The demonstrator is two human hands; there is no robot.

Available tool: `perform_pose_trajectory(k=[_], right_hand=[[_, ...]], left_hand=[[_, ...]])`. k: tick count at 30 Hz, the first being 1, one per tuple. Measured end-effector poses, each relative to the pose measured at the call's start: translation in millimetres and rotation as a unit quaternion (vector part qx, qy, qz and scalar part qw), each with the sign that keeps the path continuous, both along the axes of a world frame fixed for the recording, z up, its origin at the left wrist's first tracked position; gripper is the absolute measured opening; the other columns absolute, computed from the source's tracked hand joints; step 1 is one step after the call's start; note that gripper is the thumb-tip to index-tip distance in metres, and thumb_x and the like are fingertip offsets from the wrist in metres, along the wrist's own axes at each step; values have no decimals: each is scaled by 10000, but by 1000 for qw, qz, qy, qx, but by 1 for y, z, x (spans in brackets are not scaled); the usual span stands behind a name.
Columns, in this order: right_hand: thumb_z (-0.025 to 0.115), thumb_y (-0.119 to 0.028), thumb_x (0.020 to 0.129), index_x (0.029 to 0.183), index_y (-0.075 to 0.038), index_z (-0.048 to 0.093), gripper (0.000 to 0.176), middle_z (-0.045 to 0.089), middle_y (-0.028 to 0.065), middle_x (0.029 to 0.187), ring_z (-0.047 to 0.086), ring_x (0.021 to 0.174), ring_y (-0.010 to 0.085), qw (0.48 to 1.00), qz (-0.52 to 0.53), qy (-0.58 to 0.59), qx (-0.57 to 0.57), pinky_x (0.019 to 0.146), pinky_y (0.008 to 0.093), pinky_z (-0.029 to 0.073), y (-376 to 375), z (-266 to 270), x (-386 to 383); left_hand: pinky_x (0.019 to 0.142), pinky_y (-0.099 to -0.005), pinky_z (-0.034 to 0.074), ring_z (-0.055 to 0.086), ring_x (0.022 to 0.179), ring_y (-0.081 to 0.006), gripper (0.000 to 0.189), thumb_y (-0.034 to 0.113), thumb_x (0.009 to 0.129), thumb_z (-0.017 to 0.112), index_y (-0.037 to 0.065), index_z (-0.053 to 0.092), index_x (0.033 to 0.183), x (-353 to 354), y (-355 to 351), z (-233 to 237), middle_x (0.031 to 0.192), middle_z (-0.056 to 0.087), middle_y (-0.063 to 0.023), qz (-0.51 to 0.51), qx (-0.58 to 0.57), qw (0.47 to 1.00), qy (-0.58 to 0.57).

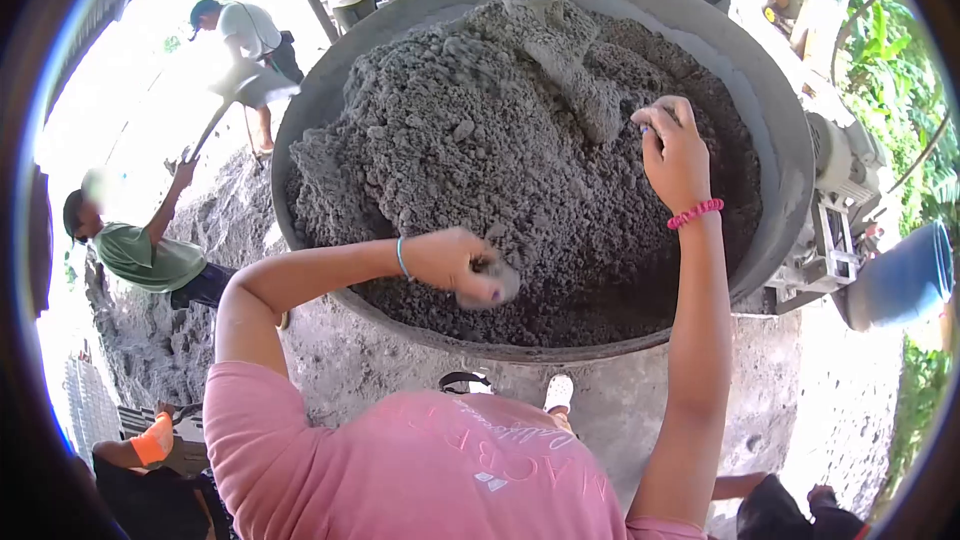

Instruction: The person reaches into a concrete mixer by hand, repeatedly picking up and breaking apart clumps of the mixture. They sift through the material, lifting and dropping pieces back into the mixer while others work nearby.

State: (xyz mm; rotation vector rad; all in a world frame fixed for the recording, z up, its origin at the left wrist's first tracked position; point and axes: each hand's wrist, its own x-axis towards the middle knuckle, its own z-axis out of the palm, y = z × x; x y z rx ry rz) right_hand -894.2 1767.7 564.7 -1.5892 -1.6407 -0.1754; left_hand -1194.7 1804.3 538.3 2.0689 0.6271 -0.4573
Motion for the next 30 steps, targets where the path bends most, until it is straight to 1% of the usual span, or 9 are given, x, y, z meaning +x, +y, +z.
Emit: perform_pose_trajectory(k=[4, 6, 7, 10, 16, 20, 25, 28, 30], right_hand=[[501, -19, 780, 896, -102, 591, 169, 510, 49, 951, 564, 719, 222, 999, 21, -7, 36, 620, 322, 445, -3, 2, -27], [504, -21, 780, 924, -106, 586, 186, 512, 51, 959, 561, 739, 218, 1000, 19, 13, 19, 628, 316, 443, -5, 1, -41], [504, -22, 780, 928, -106, 585, 189, 513, 52, 964, 564, 744, 221, 1000, 17, 16, 12, 632, 316, 445, -7, 3, -47], [506, -19, 771, 939, -103, 582, 202, 519, 57, 975, 562, 802, 231, 1000, 3, 12, -19, 665, 316, 446, -16, 12, -70], [510, -24, 764, 945, -74, 578, 200, 552, 82, 954, 549, 898, 258, 998, 44, -28, 17, 777, 334, 435, -29, -5, -82], [505, -17, 764, 943, -61, 589, 202, 563, 85, 948, 553, 902, 255, 998, 52, -25, 26, 791, 333, 437, -32, -7, -84], [524, -49, 797, 984, -64, 592, 199, 585, 68, 929, 583, 865, 183, 996, 30, -43, 73, 737, 290, 454, -32, -1, -84], [529, -90, 826, 1000, -93, 594, 186, 596, 45, 868, 581, 735, 117, 958, 42, 281, -45, 636, 249, 459, -43, 3, -97], [505, -119, 851, 1007, -91, 591, 180, 594, 24, 788, 522, 607, 72, 942, 122, 302, -83, 557, 217, 434, -56, 0, -130]], left_hand=[[664, -334, 485, 605, 687, -281, 696, 609, 672, 579, -31, 615, 942, -34, -18, -2, 801, 620, -187, -120, 89, 988, -25], [570, -283, 497, 606, 624, -221, 665, 581, 699, 565, -20, 597, 983, -47, -2, 30, 813, 619, -166, 86, -42, 995, -16], [503, -266, 481, 596, 592, -197, 657, 578, 714, 547, -14, 582, 996, -59, 8, 32, 774, 610, -143, 162, -93, 975, -119], [351, -263, 420, 574, 544, -187, 653, 577, 769, 460, -8, 509, 1053, -94, 11, 68, 692, 570, -105, 361, -241, 817, -380], [353, -257, 419, 591, 608, -186, 690, 548, 827, 346, -61, 452, 1133, -163, 49, 76, 903, 582, -185, 319, -300, 751, -493], [318, -225, 361, 545, 574, -164, 671, 560, 833, 356, -20, 459, 1154, -182, 42, 54, 878, 579, -151, 461, -255, 708, -470], [335, -225, 383, 563, 573, -127, 513, 533, 832, 433, 65, 528, 1021, -189, 45, 2, 788, 610, -100, 543, -227, 746, -312], [336, -234, 385, 553, 534, -127, 506, 540, 829, 432, 88, 521, 1040, -183, 43, -8, 803, 614, -99, 511, -151, 802, -271], [364, -239, 420, 567, 578, -108, 453, 472, 829, 493, 76, 508, 1050, -185, 34, -5, 809, 606, -82, 443, -98, 853, -256]])
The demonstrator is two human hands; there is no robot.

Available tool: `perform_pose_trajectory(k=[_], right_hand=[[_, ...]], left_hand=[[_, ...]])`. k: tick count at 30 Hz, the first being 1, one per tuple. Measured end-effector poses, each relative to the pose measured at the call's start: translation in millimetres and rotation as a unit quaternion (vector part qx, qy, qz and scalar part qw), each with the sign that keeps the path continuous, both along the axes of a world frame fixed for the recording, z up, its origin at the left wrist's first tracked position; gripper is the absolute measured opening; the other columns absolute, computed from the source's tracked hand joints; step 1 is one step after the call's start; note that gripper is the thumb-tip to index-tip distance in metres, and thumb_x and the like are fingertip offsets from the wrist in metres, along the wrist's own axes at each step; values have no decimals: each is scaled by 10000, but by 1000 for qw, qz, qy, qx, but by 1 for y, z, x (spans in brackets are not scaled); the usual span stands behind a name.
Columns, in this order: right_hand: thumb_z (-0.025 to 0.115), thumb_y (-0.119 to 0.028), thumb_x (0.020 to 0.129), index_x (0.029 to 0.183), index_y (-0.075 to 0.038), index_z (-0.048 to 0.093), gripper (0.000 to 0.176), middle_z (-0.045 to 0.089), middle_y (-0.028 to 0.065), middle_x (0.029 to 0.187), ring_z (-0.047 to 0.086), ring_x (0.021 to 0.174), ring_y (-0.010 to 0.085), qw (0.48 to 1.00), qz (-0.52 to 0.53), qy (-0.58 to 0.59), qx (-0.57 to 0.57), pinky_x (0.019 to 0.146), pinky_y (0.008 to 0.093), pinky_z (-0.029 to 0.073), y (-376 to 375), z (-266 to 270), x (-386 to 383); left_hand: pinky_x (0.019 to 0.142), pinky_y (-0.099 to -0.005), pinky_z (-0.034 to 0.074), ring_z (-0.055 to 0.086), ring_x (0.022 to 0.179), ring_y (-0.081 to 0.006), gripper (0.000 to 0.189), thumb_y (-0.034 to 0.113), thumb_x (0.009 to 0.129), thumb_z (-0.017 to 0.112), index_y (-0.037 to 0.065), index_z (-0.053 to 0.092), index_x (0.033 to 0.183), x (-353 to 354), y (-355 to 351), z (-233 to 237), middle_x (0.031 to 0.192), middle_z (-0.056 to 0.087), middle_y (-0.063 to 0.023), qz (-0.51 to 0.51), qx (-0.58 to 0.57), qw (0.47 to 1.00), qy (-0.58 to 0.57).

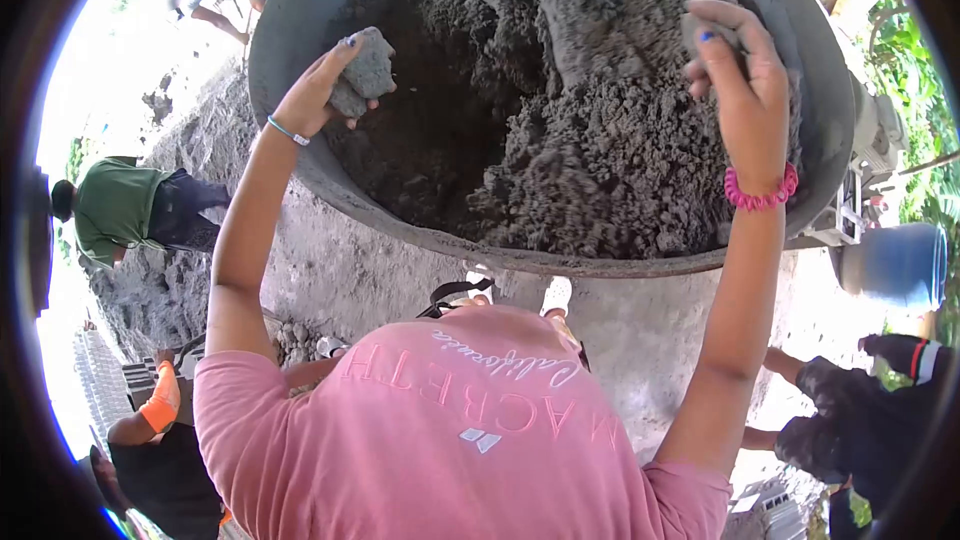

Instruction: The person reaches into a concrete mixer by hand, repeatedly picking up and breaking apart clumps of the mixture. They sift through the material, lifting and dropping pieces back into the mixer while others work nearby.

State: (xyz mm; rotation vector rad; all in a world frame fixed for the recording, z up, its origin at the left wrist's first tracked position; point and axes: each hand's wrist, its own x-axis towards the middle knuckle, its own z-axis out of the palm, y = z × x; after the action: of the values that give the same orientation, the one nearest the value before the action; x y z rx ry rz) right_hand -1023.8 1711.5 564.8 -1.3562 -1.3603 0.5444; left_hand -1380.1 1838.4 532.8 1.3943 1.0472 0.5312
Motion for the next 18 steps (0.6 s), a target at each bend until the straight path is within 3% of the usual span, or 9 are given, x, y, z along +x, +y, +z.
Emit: perform_pose_trajectory(k=[2, 3, 4, 6, 10, 12, 14, 15, 18], right_hand=[[490, -112, 850, 1003, -80, 590, 185, 597, 23, 759, 525, 607, 80, 994, 79, 9, -70, 567, 231, 439, -17, -13, -34], [478, -103, 846, 997, -77, 588, 189, 600, 30, 759, 553, 661, 84, 973, 164, -89, -139, 592, 245, 450, -28, -23, -46], [466, -95, 842, 991, -74, 587, 193, 603, 38, 760, 580, 714, 89, 929, 246, -185, -204, 617, 258, 462, -39, -38, -55], [455, -85, 834, 1000, -72, 582, 209, 606, 38, 766, 584, 795, 75, 856, 407, -264, -177, 674, 271, 469, -58, -75, -57], [476, -79, 786, 985, -10, 579, 234, 612, 134, 939, 596, 815, 258, 935, 152, 172, -270, 804, 323, 446, -57, -39, -32], [473, -74, 797, 988, -42, 591, 227, 598, 124, 933, 582, 857, 246, 954, 165, 16, -251, 824, 318, 439, -59, -41, -31], [462, -68, 817, 998, -64, 596, 225, 598, 89, 900, 578, 862, 181, 874, 332, -228, -272, 810, 300, 444, -69, -60, -39], [480, -98, 827, 1008, -71, 598, 218, 598, 73, 900, 565, 866, 156, 856, 344, -245, -298, 802, 298, 445, -67, -62, -40], [532, -151, 812, 1010, -62, 599, 227, 612, 79, 932, 572, 863, 203, 968, 133, -116, -180, 814, 341, 441, -52, -50, -42]], left_hand=[[381, -239, 441, 577, 627, -94, 423, 416, 825, 540, 63, 510, 1057, 10, -12, -8, 773, 599, -61, -68, 84, 992, 71], [510, -280, 497, 588, 693, -127, 449, 365, 817, 561, 25, 482, 1100, 20, -27, -7, 861, 598, -78, -118, 120, 967, 190], [663, -292, 490, 579, 745, -156, 466, 348, 808, 564, 3, 476, 1110, 18, -34, -50, 861, 598, -90, -220, 280, 930, 96], [750, -278, 452, 553, 788, -155, 442, 331, 817, 557, -12, 480, 1085, 26, -63, -54, 857, 593, -98, -409, 202, 854, 251], [733, -315, 453, 560, 806, -186, 539, 433, 767, 591, -23, 507, 1042, 34, -31, -46, 888, 599, -138, -292, 99, 941, 143], [735, -332, 458, 576, 831, -209, 536, 424, 770, 586, -22, 505, 1058, 38, -26, -39, 904, 608, -151, -218, 106, 961, 136], [722, -308, 463, 585, 818, -198, 497, 394, 788, 575, -14, 507, 1065, 42, -34, -39, 902, 612, -151, -396, 135, 869, 265], [715, -296, 465, 590, 811, -193, 478, 379, 798, 570, -10, 507, 1069, 44, -39, -39, 902, 615, -151, -479, 144, 804, 322], [599, -296, 454, 574, 666, -194, 604, 556, 712, 601, -19, 569, 896, 56, -36, -25, 757, 596, -130, -379, 225, 858, 262]])
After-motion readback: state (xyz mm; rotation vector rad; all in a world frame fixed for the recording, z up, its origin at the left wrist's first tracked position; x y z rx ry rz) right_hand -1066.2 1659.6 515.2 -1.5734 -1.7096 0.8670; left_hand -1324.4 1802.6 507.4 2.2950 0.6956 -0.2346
